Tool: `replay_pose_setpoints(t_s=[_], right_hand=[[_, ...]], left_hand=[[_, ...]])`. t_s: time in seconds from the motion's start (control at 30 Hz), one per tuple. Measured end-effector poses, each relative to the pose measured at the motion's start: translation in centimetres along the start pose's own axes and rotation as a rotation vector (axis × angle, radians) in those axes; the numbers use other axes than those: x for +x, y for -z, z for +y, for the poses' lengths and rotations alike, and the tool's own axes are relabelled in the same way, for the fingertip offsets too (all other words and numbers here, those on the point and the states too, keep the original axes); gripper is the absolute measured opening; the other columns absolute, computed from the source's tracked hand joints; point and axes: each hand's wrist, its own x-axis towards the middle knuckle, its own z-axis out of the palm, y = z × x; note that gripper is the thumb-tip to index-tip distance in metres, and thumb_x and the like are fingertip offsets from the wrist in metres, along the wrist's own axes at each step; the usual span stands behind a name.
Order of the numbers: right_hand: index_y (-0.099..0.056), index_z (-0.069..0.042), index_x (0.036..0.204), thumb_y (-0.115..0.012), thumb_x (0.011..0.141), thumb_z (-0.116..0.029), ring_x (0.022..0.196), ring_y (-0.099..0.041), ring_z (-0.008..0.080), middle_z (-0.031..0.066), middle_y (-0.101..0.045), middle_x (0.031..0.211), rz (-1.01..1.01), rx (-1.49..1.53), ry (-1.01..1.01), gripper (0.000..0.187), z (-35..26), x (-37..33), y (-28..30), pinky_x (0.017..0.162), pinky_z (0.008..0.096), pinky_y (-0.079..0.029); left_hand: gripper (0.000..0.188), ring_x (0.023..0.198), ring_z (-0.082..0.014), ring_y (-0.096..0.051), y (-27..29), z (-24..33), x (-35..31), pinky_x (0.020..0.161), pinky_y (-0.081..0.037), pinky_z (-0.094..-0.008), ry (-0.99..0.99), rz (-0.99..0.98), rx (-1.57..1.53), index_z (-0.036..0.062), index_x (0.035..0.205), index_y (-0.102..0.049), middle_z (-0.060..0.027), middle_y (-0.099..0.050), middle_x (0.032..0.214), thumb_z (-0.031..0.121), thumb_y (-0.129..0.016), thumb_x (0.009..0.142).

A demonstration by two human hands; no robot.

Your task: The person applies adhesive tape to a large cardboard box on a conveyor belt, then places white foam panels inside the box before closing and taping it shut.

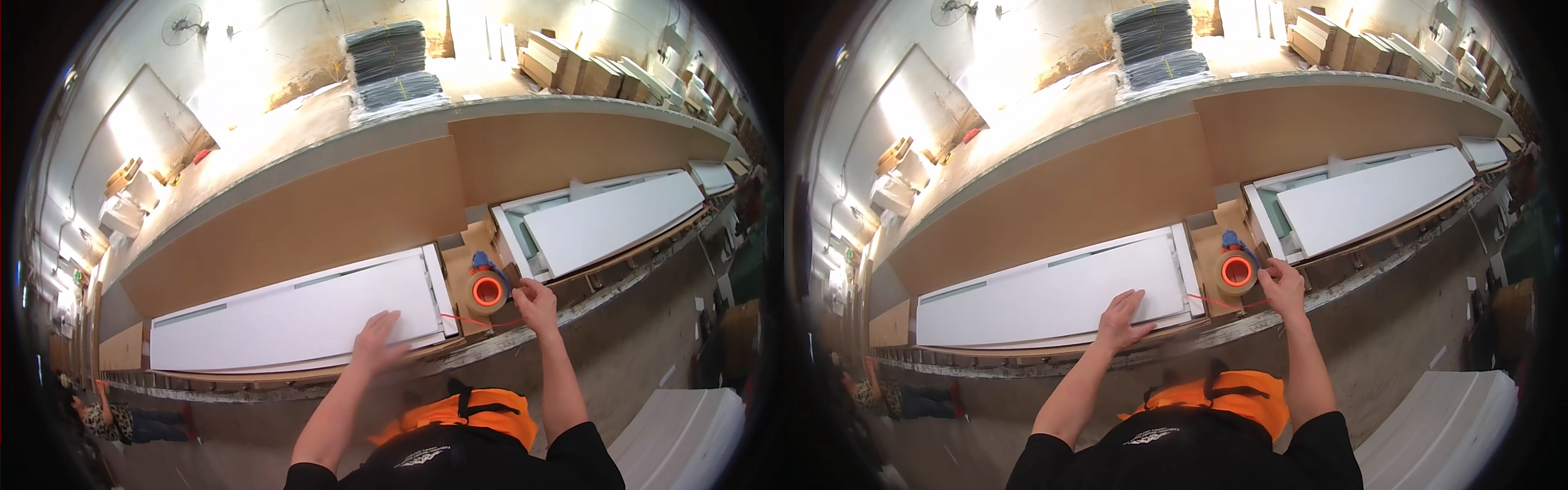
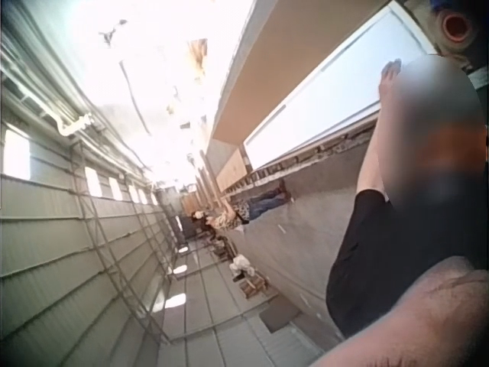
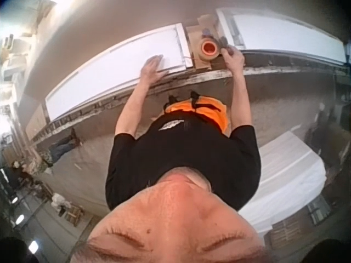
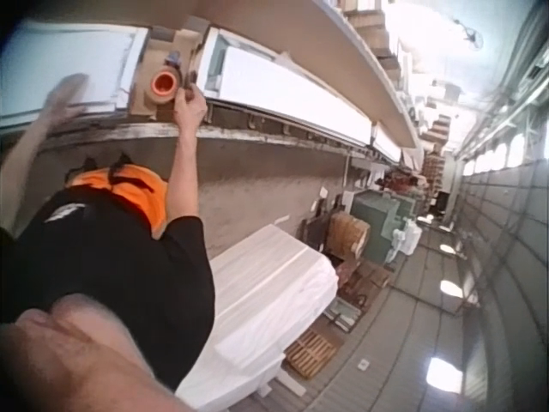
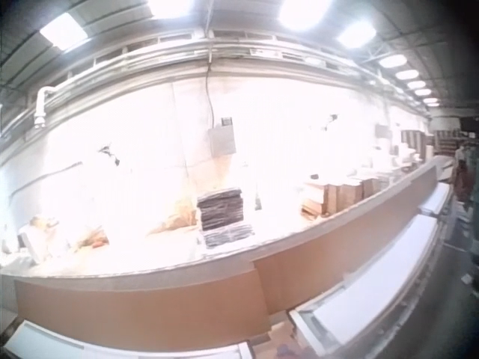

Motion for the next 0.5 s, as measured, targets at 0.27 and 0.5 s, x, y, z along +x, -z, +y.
replay_pose_setpoints(t_s=[0.27,0.5], right_hand=[[-0.067,-0.001,0.110,-0.071,0.081,-0.015,0.082,-0.070,0.0297,0.0148,-0.071,0.095,-0.196,-0.069,0.558,0.032,-12.4,-5.1,-6.6,0.076,0.0366,-0.056],[-0.068,-0.001,0.109,-0.073,0.079,-0.012,0.101,-0.066,0.0340,0.0179,-0.068,0.109,-0.300,-0.123,0.804,0.032,-15.6,-7.5,-8.6,0.086,0.0397,-0.054]], left_hand=[[0.055,0.125,-0.0294,-0.056,-1.3,-0.2,-1.6,0.100,-0.051,-0.0391,0.040,0.010,0.039,0.0078,0.121,-0.065,-0.0095,-0.063,0.130,0.030,-0.082,0.073],[0.048,0.127,-0.0351,-0.053,-0.8,1.1,-1.0,0.100,-0.050,-0.0429,0.060,0.099,0.005,0.0077,0.120,-0.065,-0.0150,-0.059,0.134,0.021,-0.077,0.076]])
